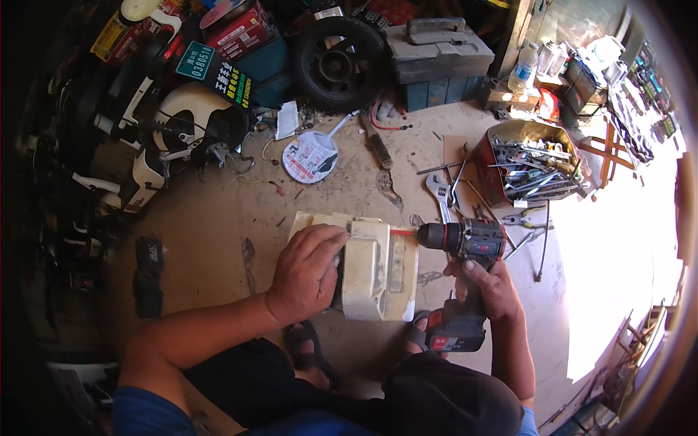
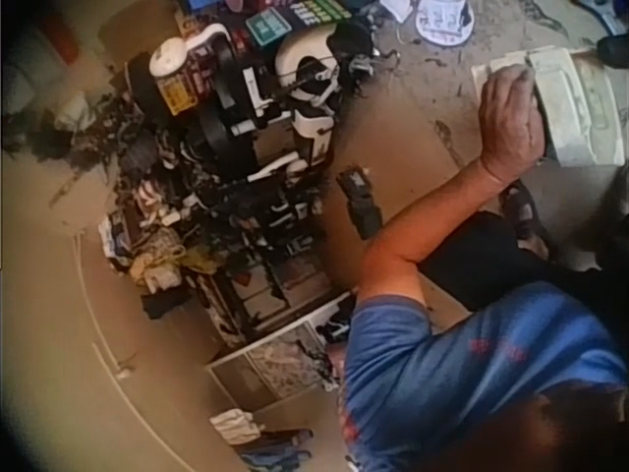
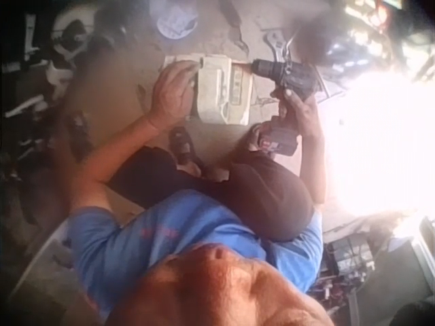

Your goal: The person uses a screwdriver to pry open a plastic casing and then uses a drill to bore holes into the side of the housing.

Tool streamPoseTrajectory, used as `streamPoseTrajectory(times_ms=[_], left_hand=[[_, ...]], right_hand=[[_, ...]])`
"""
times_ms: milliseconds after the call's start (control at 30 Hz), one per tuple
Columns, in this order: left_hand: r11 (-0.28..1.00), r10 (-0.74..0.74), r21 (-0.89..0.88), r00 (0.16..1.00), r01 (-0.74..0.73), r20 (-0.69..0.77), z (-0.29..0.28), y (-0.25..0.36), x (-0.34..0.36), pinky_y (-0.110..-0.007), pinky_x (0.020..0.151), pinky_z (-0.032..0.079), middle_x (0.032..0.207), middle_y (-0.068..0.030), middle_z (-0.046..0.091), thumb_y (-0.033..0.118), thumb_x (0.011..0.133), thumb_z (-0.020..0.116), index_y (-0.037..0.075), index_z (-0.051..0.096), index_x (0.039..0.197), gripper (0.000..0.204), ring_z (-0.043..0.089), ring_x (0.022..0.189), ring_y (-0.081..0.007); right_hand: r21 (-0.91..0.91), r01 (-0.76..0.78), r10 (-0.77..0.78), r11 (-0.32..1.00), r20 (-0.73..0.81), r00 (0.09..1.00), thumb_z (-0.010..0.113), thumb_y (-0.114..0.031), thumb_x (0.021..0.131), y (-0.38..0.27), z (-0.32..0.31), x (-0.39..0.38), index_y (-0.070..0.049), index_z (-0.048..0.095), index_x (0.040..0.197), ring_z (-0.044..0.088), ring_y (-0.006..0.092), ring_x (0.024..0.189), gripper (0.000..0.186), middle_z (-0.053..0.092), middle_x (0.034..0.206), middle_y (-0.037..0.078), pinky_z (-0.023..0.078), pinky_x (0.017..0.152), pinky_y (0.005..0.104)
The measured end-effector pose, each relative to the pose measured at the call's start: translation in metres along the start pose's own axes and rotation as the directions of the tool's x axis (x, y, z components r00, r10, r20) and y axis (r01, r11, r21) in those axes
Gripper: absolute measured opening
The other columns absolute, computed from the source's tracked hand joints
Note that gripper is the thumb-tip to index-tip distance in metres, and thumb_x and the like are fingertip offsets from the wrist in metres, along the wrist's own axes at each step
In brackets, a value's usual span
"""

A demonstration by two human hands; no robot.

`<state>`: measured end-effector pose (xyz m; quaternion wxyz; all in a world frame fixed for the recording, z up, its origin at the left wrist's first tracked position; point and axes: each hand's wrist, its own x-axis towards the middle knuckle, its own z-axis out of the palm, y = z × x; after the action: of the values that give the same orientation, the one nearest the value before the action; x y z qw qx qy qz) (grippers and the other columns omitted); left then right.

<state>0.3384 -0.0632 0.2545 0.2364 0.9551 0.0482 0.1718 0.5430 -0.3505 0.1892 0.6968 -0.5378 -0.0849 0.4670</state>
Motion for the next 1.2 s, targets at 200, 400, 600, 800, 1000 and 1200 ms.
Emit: streamPoseTrajectory(times_ms=[200, 400, 600, 800, 1000, 1200], left_hand=[[1.000, 0.010, -0.002, 1.000, -0.010, 0.002, -0.001, 0.000, 0.000, -0.048, 0.106, 0.052, 0.131, -0.0211, 0.066, -0.003, 0.086, 0.062, -0.008, 0.068, 0.128, 0.043, 0.064, 0.120, -0.0415], [0.999, 0.039, -0.014, 0.999, -0.040, -0.038, -0.002, 0.001, 0.000, -0.047, 0.105, 0.053, 0.131, -0.0213, 0.066, -0.005, 0.085, 0.061, -0.009, 0.068, 0.127, 0.043, 0.064, 0.119, -0.0412], [0.997, 0.074, -0.034, 0.996, -0.076, -0.049, -0.002, -0.001, 0.001, -0.047, 0.103, 0.054, 0.129, -0.0216, 0.066, -0.008, 0.084, 0.060, -0.011, 0.068, 0.128, 0.045, 0.065, 0.117, -0.0419], [0.995, 0.090, -0.027, 0.994, -0.092, -0.063, -0.003, -0.001, 0.001, -0.047, 0.102, 0.054, 0.129, -0.0210, 0.067, -0.008, 0.083, 0.061, -0.012, 0.068, 0.131, 0.048, 0.065, 0.116, -0.0414], [0.996, 0.085, -0.022, 0.995, -0.086, -0.056, -0.001, -0.005, -0.001, -0.046, 0.103, 0.054, 0.131, -0.0206, 0.067, -0.007, 0.084, 0.061, -0.011, 0.070, 0.131, 0.048, 0.065, 0.118, -0.0399], [0.998, 0.033, -0.050, 0.999, -0.033, 0.010, 0.002, -0.007, -0.005, -0.046, 0.105, 0.054, 0.133, -0.0213, 0.066, -0.007, 0.084, 0.061, -0.013, 0.068, 0.133, 0.050, 0.064, 0.120, -0.0396]], right_hand=[[0.002, -0.022, 0.022, 1.000, -0.005, 1.000, 0.078, -0.026, 0.103, -0.003, -0.001, 0.000, 0.000, 0.068, 0.119, 0.063, 0.0145, 0.067, 0.032, 0.075, 0.096, 0.012, 0.054, 0.060, 0.0310], [-0.030, -0.023, 0.021, 0.999, -0.065, 0.998, 0.079, -0.031, 0.100, -0.005, 0.004, 0.001, 0.002, 0.072, 0.112, 0.065, 0.0150, 0.061, 0.036, 0.075, 0.089, 0.011, 0.053, 0.055, 0.0302], [-0.042, -0.045, 0.042, 0.998, -0.069, 0.997, 0.080, -0.033, 0.099, -0.010, 0.006, 0.001, 0.002, 0.072, 0.108, 0.064, 0.0154, 0.060, 0.037, 0.074, 0.086, 0.011, 0.052, 0.054, 0.0307], [-0.069, -0.055, 0.050, 0.996, -0.080, 0.996, 0.081, -0.035, 0.098, -0.007, 0.002, 0.002, 0.003, 0.071, 0.107, 0.062, 0.0169, 0.057, 0.041, 0.072, 0.084, 0.012, 0.051, 0.053, 0.0321], [-0.159, 0.047, -0.045, 0.986, 0.016, 0.999, 0.081, -0.032, 0.097, -0.003, -0.013, 0.020, 0.002, 0.070, 0.106, 0.062, 0.0175, 0.059, 0.038, 0.070, 0.083, 0.011, 0.050, 0.054, 0.0322], [-0.217, 0.222, -0.193, 0.950, 0.147, 0.970, 0.079, -0.024, 0.096, 0.013, -0.032, 0.039, 0.000, 0.067, 0.115, 0.061, 0.0166, 0.062, 0.033, 0.070, 0.087, 0.009, 0.050, 0.056, 0.0321]])
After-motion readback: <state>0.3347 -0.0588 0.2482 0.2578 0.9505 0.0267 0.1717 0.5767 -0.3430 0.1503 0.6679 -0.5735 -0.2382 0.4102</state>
